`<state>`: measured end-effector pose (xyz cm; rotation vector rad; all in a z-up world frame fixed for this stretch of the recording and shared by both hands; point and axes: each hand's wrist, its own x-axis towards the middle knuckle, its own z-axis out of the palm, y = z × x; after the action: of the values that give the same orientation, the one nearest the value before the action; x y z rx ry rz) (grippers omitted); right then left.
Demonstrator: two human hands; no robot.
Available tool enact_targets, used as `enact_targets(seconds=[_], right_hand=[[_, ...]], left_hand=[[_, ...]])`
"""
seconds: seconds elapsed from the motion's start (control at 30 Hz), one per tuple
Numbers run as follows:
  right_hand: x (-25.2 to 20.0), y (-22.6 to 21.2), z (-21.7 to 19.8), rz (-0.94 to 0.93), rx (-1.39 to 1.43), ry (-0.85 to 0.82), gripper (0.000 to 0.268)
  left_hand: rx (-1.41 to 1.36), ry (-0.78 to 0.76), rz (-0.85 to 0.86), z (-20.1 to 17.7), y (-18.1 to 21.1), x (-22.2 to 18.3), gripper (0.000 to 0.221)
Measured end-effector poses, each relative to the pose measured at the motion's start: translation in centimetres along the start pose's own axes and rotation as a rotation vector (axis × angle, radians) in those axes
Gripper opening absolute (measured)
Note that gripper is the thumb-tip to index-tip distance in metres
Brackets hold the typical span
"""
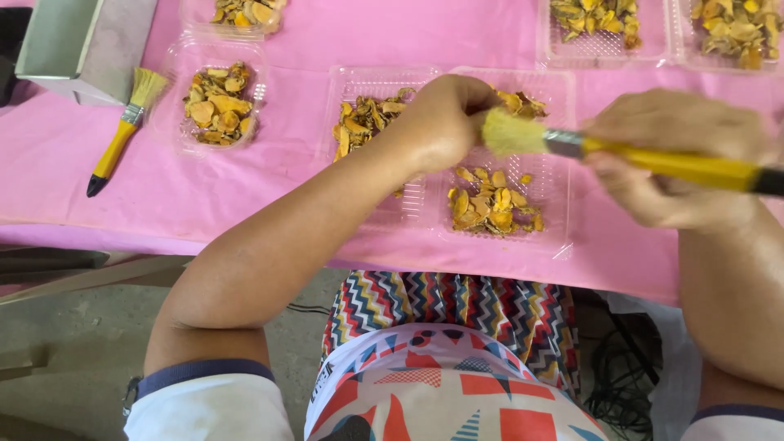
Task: Sorting and packing dried yellow leaves into clear plastic containers using hands and a brush.
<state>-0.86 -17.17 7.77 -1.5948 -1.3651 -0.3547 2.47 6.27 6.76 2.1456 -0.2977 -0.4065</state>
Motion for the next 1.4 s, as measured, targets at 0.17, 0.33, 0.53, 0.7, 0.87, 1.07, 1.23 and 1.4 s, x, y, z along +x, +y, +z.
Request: enact_targets(seconds=[0.17,0.33,0.53,0.7,0.87,1.07,1.23,1.4], right_hand=[[-6.9,3.5,-1.9,0.416,-0.583,0.291,0.021],[-4.3,3.3,-1.2,0.665,0.213,0.594,0.018],[-7.9,7.1,-4.4,0.961,0.305,0.625,0.018],[-4.9,5.5,-3.9,1.030,0.096,0.659,0.024],[-7.1,7.3,-4.4,1.065,-0.006,0.599,0.019],[-11.0,9.3,-5.3,0.862,-0.132,0.407,0.039],[-9.7,8.8,-4.7,0.991,-0.038,0.547,0.025],[-9.8,8.7,-4.7,0.936,-0.112,0.470,0.028]], left_hand=[[-0.216,-0.053,-0.092,-0.8,0.0,-0.9,0.016],[-0.068,0.109,0.161,-0.5,-0.3,-0.6,0.017],[-0.114,0.208,0.291,-0.4,-1.4,1.1,0.009],[0.130,0.358,0.558,0.2,-3.6,4.6,0.006],[1.116,0.503,0.701,1.2,-4.6,4.1,0.009],[0.838,0.066,0.739,1.4,-0.1,-2.2,0.022],[0.908,-0.307,0.585,3.6,0.0,-3.2,0.016],[0.954,-0.305,0.589,4.4,-0.6,-3.0,0.025]])
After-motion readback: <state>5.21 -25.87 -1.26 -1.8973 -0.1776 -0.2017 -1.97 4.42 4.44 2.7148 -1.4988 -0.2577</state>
